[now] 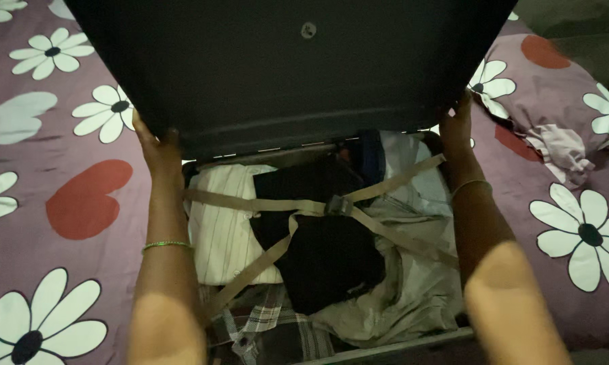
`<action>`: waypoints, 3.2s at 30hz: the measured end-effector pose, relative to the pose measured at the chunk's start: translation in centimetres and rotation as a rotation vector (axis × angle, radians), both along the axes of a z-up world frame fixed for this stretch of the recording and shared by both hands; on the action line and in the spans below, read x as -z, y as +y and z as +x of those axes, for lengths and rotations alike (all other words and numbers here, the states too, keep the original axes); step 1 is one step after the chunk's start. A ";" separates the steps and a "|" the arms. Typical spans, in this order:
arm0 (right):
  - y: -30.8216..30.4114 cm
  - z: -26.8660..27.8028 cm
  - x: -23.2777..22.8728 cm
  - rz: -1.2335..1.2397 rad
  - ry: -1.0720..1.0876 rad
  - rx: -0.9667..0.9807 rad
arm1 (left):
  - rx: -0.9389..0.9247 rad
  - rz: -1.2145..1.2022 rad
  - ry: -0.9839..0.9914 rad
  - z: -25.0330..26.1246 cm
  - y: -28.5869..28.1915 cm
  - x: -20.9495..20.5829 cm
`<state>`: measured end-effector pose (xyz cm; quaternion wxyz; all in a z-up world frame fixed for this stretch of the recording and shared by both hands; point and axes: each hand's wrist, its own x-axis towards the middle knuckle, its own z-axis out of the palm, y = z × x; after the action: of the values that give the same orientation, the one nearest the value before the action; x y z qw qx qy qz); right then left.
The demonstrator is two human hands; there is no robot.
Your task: The person opens a suitcase on a bed and begins unpacking clothes. They remove a black garment, a white shirt, and a plaid shirt, placing them on the bed. The person handles the items one by one, unfolding them slightly before setting them down.
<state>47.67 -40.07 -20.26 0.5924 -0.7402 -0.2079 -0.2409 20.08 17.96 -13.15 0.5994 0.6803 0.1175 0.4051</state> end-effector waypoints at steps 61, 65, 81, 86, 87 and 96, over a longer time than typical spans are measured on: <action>6.9 -1.3 1.7 -0.814 0.113 0.523 | -0.346 0.478 0.706 9.1 2.1 5.9; 6.9 -2.4 1.8 -0.817 0.122 0.489 | -0.313 0.578 0.694 8.5 0.8 5.2; 9.9 -8.4 1.5 -0.755 0.442 0.156 | -0.025 0.884 0.669 2.7 -12.6 4.1; 10.8 -12.0 2.8 -0.703 0.337 0.118 | 0.025 0.908 0.574 -1.7 -18.0 2.3; 11.2 -12.8 2.8 -0.689 0.314 0.122 | 0.041 0.899 0.591 -2.5 -18.9 1.9; 14.7 -21.5 -0.2 -0.669 0.119 0.119 | 0.062 0.946 0.550 -7.7 -24.0 0.8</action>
<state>26.15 -25.34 -20.03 0.3127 -0.9170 -0.1968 -0.1502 12.39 -6.03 -13.94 0.1869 0.9596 0.0550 0.2029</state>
